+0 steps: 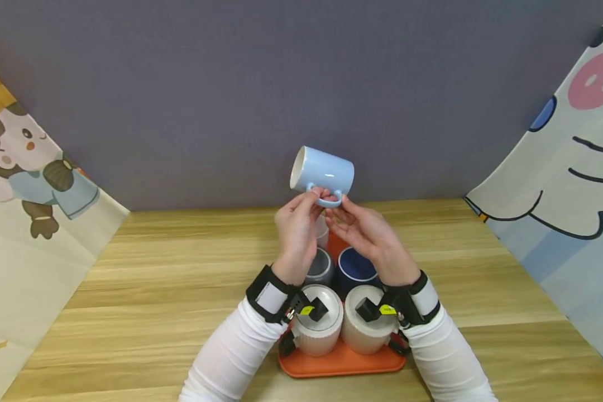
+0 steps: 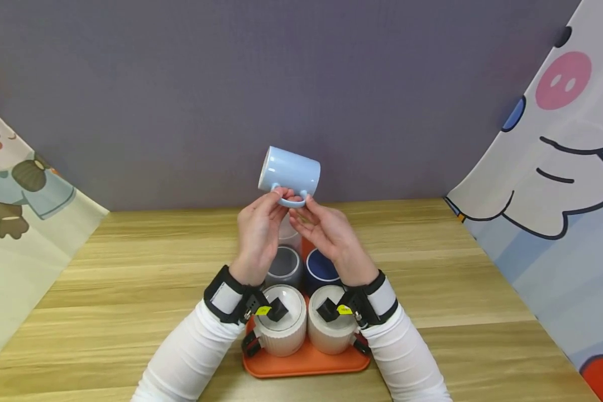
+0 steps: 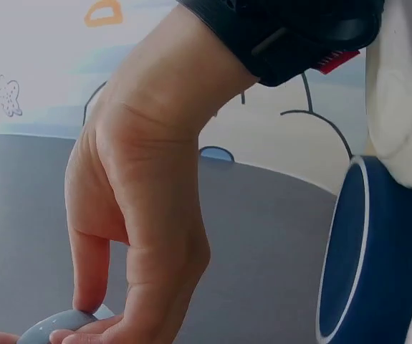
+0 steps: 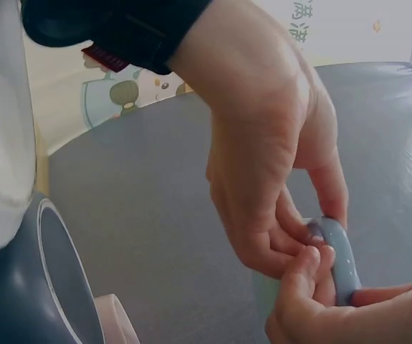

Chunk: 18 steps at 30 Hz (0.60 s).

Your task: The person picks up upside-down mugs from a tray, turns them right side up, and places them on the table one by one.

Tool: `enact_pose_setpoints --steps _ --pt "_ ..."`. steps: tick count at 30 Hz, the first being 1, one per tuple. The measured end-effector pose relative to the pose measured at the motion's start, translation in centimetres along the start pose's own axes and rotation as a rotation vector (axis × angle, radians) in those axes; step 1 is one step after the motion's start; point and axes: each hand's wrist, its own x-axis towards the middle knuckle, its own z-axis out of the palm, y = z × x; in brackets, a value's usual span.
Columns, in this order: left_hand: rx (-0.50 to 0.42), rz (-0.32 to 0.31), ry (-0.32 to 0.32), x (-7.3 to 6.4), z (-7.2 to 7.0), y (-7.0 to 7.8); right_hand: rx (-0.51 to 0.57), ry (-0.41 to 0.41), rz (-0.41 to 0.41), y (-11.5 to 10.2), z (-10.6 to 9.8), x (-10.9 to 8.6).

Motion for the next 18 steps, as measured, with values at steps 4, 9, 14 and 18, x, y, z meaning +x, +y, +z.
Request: enact_pose_setpoints --steps 4,9,14,18 --pt "0.036 0.043 -0.010 0.02 0.03 -0.05 -0.006 -0.023 -0.005 0.02 -0.19 0.05" --pt "0.092 0.109 -0.025 0.02 0.08 -0.04 -0.048 -0.037 0.010 0.08 -0.05 0.16" --pt "0.146 0.166 -0.078 -0.05 0.21 0.08 -0.098 -0.075 0.037 0.07 -0.18 0.19" --pt "0.129 0.144 -0.110 -0.07 0.36 0.19 -0.085 -0.114 0.080 0.09 -0.39 0.11"
